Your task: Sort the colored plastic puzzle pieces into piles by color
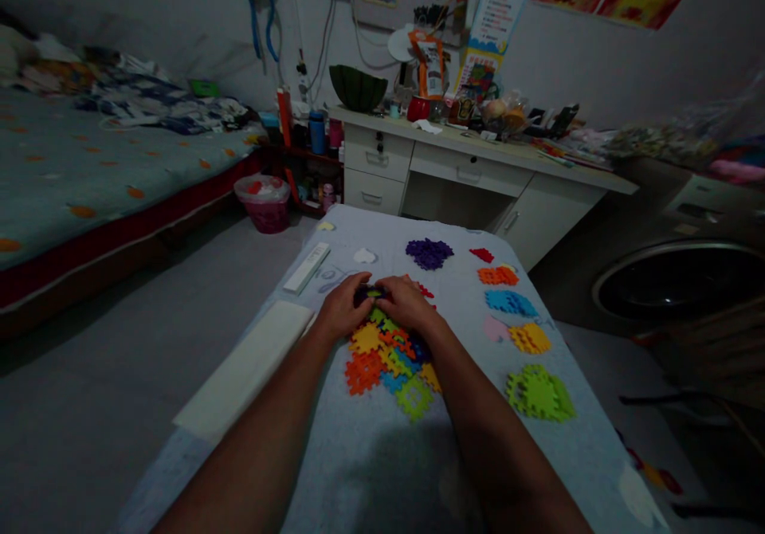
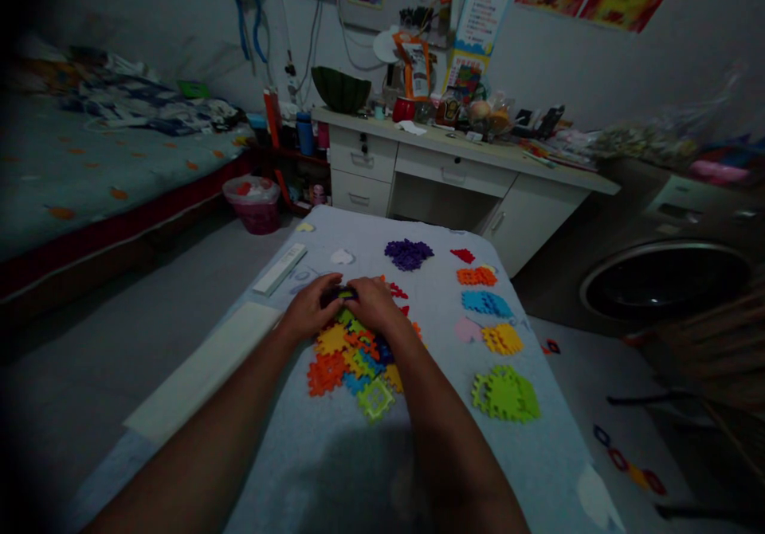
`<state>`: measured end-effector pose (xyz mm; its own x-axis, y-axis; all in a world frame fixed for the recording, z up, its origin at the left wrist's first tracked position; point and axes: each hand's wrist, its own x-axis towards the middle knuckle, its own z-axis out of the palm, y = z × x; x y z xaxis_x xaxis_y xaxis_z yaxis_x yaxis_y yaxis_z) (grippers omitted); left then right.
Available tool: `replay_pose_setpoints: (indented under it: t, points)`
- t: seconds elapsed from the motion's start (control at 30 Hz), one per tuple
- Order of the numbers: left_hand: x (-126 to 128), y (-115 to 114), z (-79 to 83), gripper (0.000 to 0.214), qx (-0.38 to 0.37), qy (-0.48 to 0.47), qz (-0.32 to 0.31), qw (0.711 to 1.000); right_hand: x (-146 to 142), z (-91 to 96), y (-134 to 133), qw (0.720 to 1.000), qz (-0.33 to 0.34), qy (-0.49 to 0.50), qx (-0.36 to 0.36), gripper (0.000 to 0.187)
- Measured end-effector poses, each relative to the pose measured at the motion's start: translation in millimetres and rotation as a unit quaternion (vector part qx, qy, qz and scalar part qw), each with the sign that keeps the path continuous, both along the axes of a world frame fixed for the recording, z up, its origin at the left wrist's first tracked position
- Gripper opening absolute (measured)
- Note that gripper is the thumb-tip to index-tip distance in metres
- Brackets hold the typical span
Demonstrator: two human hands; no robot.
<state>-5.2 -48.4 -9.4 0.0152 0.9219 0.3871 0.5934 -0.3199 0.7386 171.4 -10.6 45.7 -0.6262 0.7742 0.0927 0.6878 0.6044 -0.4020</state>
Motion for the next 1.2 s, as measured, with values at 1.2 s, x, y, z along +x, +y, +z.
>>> replay_pose_setpoints:
  t: [1.2]
  points:
    - [8.3,-1.1,7.7,0.029,-0.031,0.078,0.017,0.996,113.0,-69.6,101.6,0.774,-0.433,0.463,0.011,0.035]
